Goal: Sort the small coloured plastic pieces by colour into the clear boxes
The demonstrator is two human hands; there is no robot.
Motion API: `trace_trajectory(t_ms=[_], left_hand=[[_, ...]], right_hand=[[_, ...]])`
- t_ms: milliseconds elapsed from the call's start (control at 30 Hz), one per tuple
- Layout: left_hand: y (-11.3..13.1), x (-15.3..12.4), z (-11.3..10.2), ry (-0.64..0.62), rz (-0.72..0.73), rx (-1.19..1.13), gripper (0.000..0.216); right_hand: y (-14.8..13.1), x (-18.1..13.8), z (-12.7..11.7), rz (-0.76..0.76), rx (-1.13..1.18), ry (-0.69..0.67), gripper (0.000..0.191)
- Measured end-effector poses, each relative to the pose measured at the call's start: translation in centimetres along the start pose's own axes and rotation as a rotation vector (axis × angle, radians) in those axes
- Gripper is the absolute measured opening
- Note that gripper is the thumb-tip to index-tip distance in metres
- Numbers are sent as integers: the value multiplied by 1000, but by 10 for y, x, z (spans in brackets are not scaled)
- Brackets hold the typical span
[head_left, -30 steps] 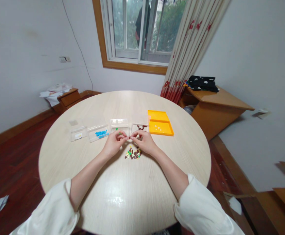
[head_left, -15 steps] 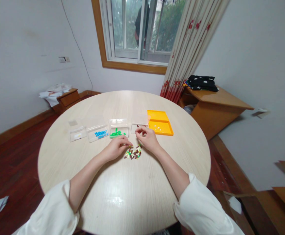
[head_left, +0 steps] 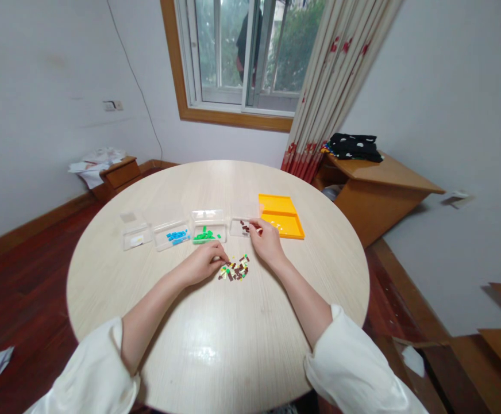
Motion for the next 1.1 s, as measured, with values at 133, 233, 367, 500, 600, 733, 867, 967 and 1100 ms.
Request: trace_trajectory(t_ms=[133,233,367,500,600,733,867,967,1100], left_hand=[[3,1,-2,31,1,-12,15],[3,2,-5,85,-39,-28,14],[-5,0,-15,232,-175,-49,15],[-10,-3,-22,364,-245,-111,12],[-12,-5,-23,416,-278,-149,12],[-14,-5,-22,435,-295,-186,12],[-14,-4,-20,428,-287,-178,13],[-14,-4,-20,419,-287,-161,14],[-13,-5,-21,396,-292,-132,20]], right_hand=[[-3,-2,2,-16,20,-36,22],[-10,-6,3,-52,60,-67,22],[-24,-18,11,-116,103,-234,19],[-34,-31,22,-141,129,-409,16],[-37,-35,25,-143,140,-457,14],[-36,-34,24,-126,159,-458,13],[-34,-33,25,-117,166,-452,13],[-34,-33,25,-116,178,-438,12],[-33,-28,20,-123,179,-366,11]])
Point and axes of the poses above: each hand's wrist, its own x-axis towards the middle knuckle, its own z-axis out of the palm, y = z × x, the point moved 6 cm from there along x, towards the middle knuckle, and after that the axes turned 13 degrees about z, right-handed, at the moved point
